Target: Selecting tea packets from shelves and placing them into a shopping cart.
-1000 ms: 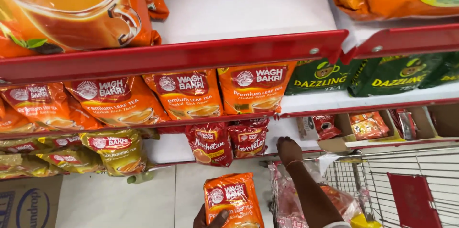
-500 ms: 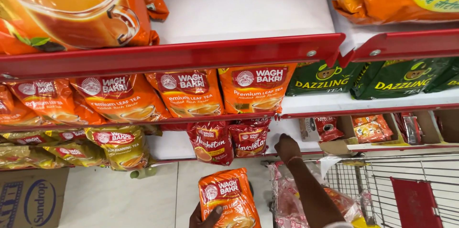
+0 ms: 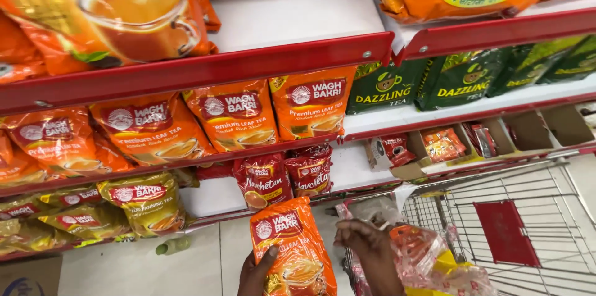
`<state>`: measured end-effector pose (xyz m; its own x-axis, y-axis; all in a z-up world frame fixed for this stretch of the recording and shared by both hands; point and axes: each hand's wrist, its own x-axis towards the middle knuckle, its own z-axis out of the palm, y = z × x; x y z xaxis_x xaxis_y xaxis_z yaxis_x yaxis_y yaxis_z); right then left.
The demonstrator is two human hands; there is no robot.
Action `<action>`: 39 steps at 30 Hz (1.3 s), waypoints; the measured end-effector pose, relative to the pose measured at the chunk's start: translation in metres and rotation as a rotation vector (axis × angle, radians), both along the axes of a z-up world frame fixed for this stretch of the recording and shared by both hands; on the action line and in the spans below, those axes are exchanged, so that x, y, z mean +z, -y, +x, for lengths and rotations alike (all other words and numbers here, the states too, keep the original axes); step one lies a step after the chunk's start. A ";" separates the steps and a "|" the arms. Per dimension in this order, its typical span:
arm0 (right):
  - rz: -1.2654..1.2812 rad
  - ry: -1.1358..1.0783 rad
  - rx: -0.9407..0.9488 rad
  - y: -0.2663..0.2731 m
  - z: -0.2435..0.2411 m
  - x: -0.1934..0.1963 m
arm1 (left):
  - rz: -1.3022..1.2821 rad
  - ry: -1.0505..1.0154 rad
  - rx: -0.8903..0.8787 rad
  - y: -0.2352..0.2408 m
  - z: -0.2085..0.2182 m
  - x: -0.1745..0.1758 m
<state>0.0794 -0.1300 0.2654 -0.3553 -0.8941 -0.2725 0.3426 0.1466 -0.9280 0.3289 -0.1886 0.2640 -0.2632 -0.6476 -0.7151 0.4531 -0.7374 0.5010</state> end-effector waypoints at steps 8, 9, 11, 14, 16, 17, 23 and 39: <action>-0.094 -0.035 -0.055 -0.033 0.077 0.034 | -0.066 -0.109 -0.110 -0.003 0.055 0.005; -0.157 -0.107 -0.043 -0.030 0.084 0.037 | -0.070 -0.126 -0.116 0.002 0.062 0.008; -0.201 -0.181 -0.030 -0.036 0.101 0.049 | -0.055 -0.145 -0.120 -0.001 0.074 0.019; -0.306 -0.258 0.001 -0.036 0.128 0.064 | -0.046 -0.159 -0.105 -0.002 0.091 0.034; -0.289 -0.258 -0.036 -0.036 0.143 0.066 | -0.015 -0.142 -0.065 -0.002 0.100 0.042; -0.291 -0.262 -0.039 -0.034 0.148 0.067 | -0.018 -0.146 -0.069 0.001 0.103 0.050; -0.087 -0.182 -0.219 -0.039 0.179 0.070 | -0.005 -0.108 -0.100 -0.003 0.125 0.060; -0.124 -0.189 -0.188 -0.039 0.193 0.074 | -0.059 -0.192 -0.105 -0.001 0.141 0.048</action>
